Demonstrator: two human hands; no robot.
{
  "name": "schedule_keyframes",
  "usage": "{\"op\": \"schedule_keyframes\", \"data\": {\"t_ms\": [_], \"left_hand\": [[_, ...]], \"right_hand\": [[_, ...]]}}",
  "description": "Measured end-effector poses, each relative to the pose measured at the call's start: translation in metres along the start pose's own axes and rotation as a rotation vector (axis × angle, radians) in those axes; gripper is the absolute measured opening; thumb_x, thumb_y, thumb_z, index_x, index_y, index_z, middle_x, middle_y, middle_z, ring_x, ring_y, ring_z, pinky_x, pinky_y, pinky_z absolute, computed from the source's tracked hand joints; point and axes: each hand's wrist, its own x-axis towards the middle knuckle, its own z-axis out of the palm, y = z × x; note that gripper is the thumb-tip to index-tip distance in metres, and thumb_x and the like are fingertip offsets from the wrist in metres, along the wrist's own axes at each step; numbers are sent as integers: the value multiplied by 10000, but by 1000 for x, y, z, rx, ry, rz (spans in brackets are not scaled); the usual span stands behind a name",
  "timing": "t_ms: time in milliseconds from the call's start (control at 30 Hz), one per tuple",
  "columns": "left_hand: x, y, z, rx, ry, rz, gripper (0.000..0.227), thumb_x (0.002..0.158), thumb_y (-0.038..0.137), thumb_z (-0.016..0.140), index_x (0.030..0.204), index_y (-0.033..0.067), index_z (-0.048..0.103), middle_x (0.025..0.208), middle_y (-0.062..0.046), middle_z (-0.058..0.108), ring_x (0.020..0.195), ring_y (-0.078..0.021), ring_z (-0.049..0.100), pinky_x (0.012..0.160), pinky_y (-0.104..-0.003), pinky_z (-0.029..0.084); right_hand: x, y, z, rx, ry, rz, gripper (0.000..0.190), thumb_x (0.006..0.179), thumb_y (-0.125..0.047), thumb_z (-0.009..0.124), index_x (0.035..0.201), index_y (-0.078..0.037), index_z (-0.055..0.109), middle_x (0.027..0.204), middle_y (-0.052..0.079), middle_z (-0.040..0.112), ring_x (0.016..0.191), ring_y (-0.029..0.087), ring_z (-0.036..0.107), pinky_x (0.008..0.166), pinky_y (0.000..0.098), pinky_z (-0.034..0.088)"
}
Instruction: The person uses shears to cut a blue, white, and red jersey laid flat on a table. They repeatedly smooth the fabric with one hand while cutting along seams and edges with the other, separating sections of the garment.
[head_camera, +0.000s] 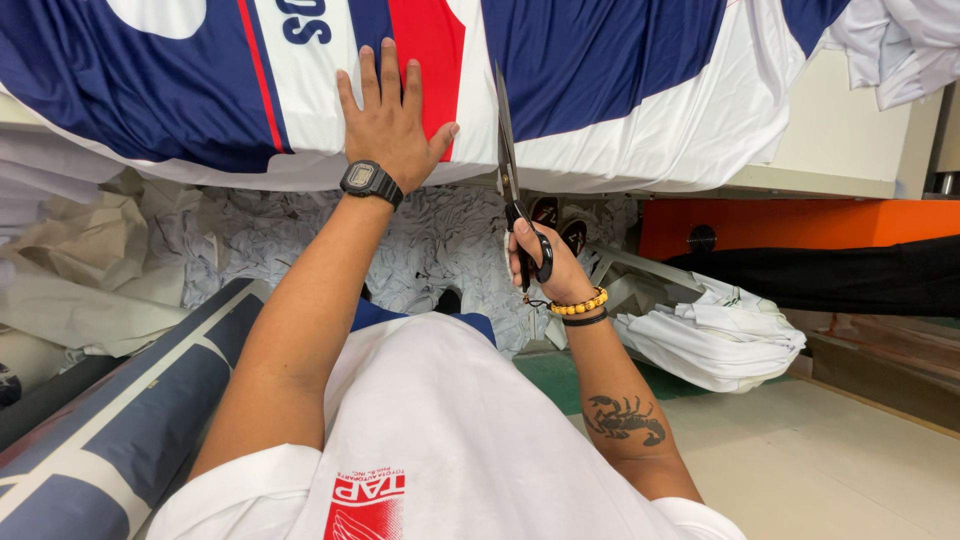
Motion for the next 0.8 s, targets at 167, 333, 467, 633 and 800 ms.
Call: {"op": "schedule_keyframes", "data": {"t_ms": [167, 333, 467, 633, 800], "left_hand": [[1, 1, 0, 10, -14, -5, 888, 973, 687, 529, 1586, 54, 420, 1659, -255, 221, 1520, -451, 181, 1192, -680, 98], [2, 1, -2, 14, -19, -7, 888, 981, 692, 521, 1592, 56, 413, 1660, -256, 219, 1524, -449, 179, 1196, -681, 102], [1, 3, -2, 13, -27, -13, 889, 976, 694, 517, 1592, 62, 409, 1660, -251, 217, 1524, -446, 178, 1195, -678, 102], [2, 2, -2, 19, -26, -18, 885, 969, 693, 514, 1586, 67, 409, 1661, -248, 214, 1526, -441, 174, 1197, -673, 103], [2, 3, -5, 23, -33, -20, 892, 968, 695, 509, 1590, 65, 404, 1663, -243, 212, 1528, -434, 173, 1199, -668, 104]], "right_hand": [[-1, 1, -2, 3, -4, -4, 526, 1006, -572, 520, 870, -67, 572, 639, 29, 587, 531, 126, 591, 515, 254, 479], [0, -1, -2, -15, 13, -6, 532, 997, -569, 540, 834, -63, 566, 615, 26, 577, 501, 116, 576, 487, 259, 488], [-2, -4, -1, -12, 30, 20, 521, 983, -549, 576, 809, -59, 566, 599, 27, 573, 467, 114, 557, 462, 255, 474], [-1, -8, 2, -24, 34, 8, 527, 979, -553, 579, 790, -60, 567, 586, 23, 569, 457, 105, 552, 449, 247, 467], [-4, -8, 2, -16, 21, 25, 523, 995, -541, 578, 807, -53, 570, 598, 29, 574, 467, 112, 545, 462, 250, 466]]}}
